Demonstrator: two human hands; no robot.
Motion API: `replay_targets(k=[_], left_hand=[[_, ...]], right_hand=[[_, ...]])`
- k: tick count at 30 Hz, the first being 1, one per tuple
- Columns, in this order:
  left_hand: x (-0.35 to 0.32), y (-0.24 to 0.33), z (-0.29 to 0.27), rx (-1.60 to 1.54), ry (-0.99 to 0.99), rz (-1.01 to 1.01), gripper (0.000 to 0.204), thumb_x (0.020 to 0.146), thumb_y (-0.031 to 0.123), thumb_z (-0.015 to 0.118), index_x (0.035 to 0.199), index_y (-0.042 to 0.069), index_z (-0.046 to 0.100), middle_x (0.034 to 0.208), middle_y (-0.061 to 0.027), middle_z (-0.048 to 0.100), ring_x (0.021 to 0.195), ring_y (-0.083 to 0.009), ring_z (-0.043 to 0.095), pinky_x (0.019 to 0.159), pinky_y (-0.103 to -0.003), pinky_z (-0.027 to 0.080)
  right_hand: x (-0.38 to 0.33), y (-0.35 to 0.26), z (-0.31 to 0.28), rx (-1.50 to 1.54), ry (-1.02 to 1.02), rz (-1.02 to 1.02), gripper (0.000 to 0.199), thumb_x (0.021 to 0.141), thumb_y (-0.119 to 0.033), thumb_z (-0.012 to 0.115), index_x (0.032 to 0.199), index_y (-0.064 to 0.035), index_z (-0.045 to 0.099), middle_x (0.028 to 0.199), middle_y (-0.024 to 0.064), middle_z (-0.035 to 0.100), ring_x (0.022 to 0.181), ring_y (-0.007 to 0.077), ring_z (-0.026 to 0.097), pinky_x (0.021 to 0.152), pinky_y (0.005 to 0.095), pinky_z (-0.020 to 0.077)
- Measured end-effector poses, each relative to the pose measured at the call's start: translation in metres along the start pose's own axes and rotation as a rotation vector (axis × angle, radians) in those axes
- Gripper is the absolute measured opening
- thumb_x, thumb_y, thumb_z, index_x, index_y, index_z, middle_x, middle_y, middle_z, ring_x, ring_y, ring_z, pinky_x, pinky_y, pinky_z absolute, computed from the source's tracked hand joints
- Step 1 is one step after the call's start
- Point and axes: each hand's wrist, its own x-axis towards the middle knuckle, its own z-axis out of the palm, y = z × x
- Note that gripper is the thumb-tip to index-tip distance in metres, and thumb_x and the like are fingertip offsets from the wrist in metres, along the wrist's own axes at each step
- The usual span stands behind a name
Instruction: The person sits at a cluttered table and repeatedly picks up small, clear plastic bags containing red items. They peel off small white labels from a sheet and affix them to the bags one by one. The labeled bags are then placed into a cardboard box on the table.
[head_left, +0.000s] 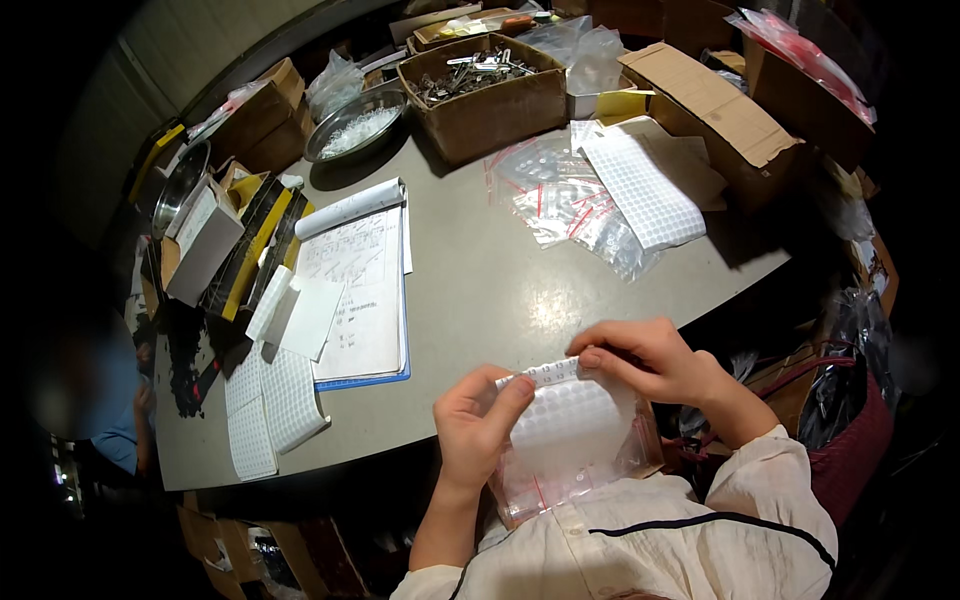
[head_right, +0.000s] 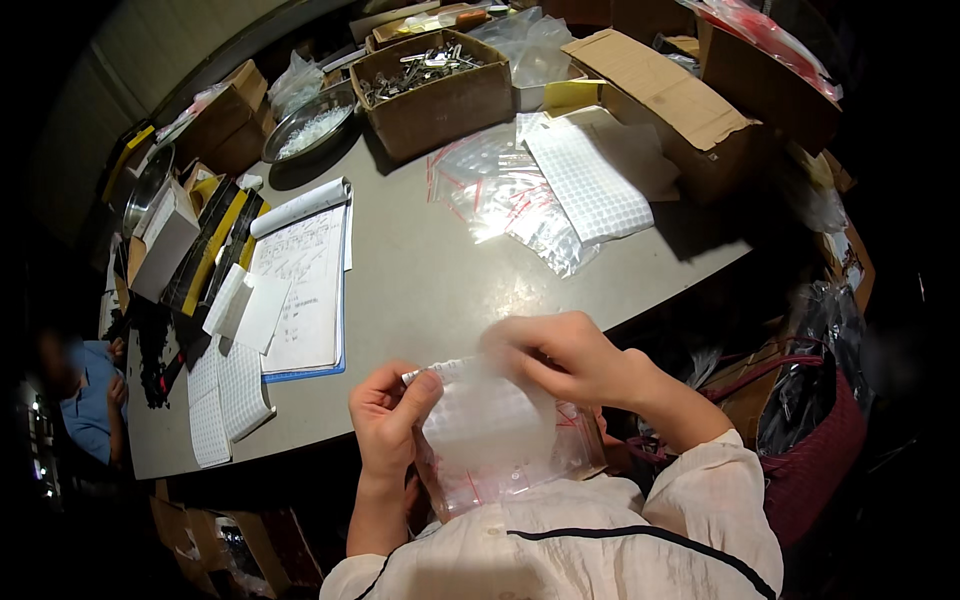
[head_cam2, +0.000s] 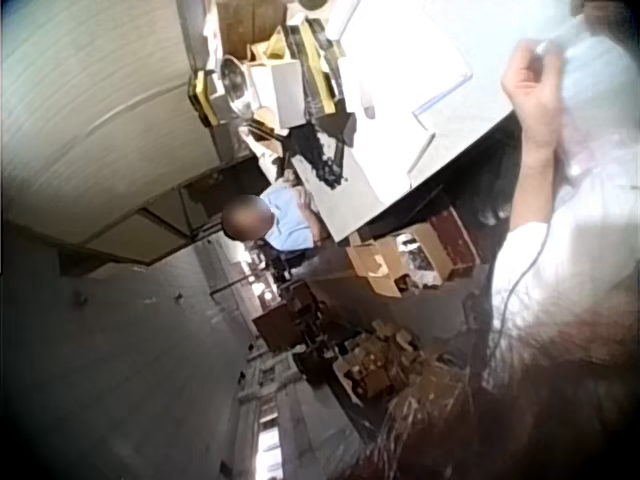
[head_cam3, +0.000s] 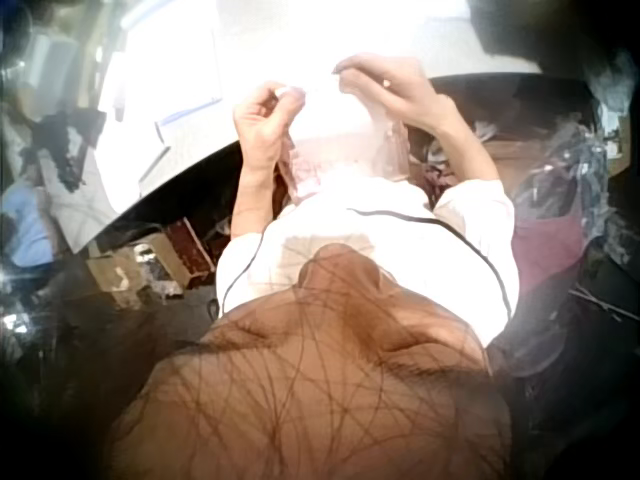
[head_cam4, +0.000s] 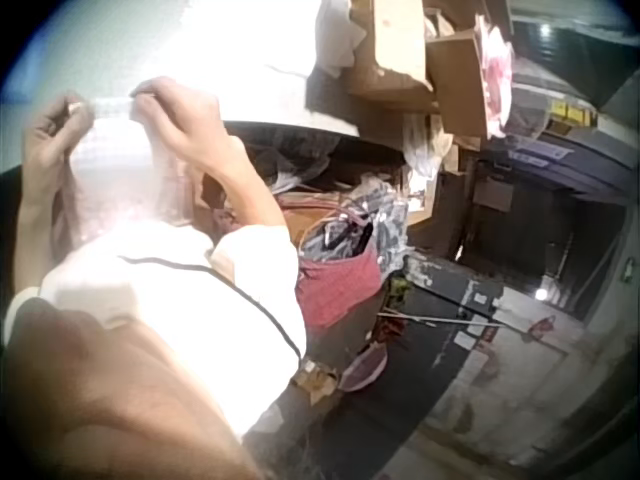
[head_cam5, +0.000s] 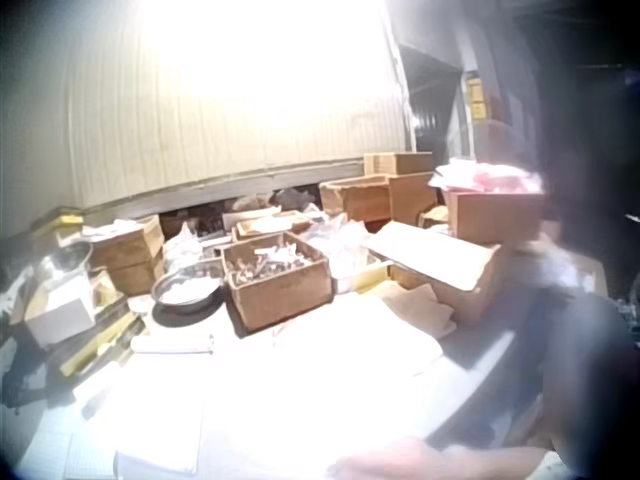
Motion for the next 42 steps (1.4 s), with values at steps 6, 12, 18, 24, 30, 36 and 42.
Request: replay_targets(k=[6,12,18,24,30,36,42], left_hand=[[0.007,-0.011,0.006,0.447,0.037,0.27,0.009,0.092,0.004,0.076,0.09,-0.005,0.073,0.077,-0.0026,0.071,0.069,-0.0062,0.061,0.064,-0.023,0.049],[0.013,-0.018,0.008,0.504,0.046,0.255,0.011,0.092,0.006,0.077,0.092,-0.004,0.074,0.075,-0.0005,0.069,0.068,-0.0047,0.058,0.062,-0.022,0.046],[0.023,-0.018,0.008,0.357,0.068,0.038,0.015,0.095,0.011,0.075,0.088,-0.001,0.072,0.07,0.0025,0.065,0.064,-0.003,0.052,0.057,-0.022,0.04],[0.044,-0.022,0.002,0.128,0.02,-0.11,0.016,0.091,0.01,0.078,0.082,-0.001,0.07,0.064,0.0085,0.052,0.057,0.0002,0.04,0.051,-0.021,0.028],[0.056,-0.026,-0.019,0.142,-0.059,-0.176,0.016,0.094,0.012,0.073,0.085,0.0,0.068,0.068,0.0082,0.057,0.062,0.0009,0.046,0.056,-0.019,0.033],[0.053,-0.019,-0.06,0.093,0.217,-0.006,0.016,0.096,0.012,0.072,0.087,0.0,0.068,0.069,0.0084,0.055,0.061,0.0012,0.042,0.055,-0.019,0.029],[0.031,-0.017,-0.086,0.069,0.297,0.11,0.014,0.098,0.012,0.071,0.092,0.001,0.066,0.071,0.0097,0.051,0.061,0.0021,0.033,0.056,-0.02,0.02]], right_hand=[[0.019,-0.011,0.008,-0.364,0.09,-0.294,0.026,0.089,-0.008,0.077,0.11,-0.0018,0.063,0.101,0.0121,0.065,0.092,0.034,0.063,0.08,0.0398,0.0527],[0.015,-0.005,0.014,-0.49,0.111,-0.26,0.027,0.081,0.001,0.079,0.103,-0.0022,0.065,0.096,0.0118,0.064,0.087,0.0317,0.064,0.075,0.0398,0.0535],[0.018,0.005,0.028,-0.604,0.254,-0.363,0.025,0.072,-0.001,0.07,0.095,-0.0037,0.061,0.086,0.0109,0.056,0.077,0.0295,0.059,0.067,0.0388,0.0505],[0.014,0.01,0.028,-0.815,0.166,-0.525,0.034,0.069,-0.005,0.072,0.103,-0.0004,0.066,0.096,0.0095,0.064,0.08,0.0234,0.064,0.069,0.033,0.055],[0.016,0.015,0.022,-0.607,-0.013,-0.528,0.036,0.071,0.001,0.07,0.106,-0.0003,0.066,0.102,0.0116,0.064,0.084,0.025,0.064,0.071,0.0338,0.0553],[0.039,0.048,-0.035,-0.115,0.145,-0.006,0.014,0.086,0.001,0.07,0.1,-0.0004,0.067,0.095,0.0072,0.068,0.087,0.018,0.065,0.079,0.0317,0.0533],[0.047,0.102,-0.074,0.435,0.115,0.447,0.014,0.092,-0.007,0.074,0.104,-0.0047,0.066,0.094,-0.0007,0.066,0.086,0.0082,0.063,0.079,0.0248,0.0506]])
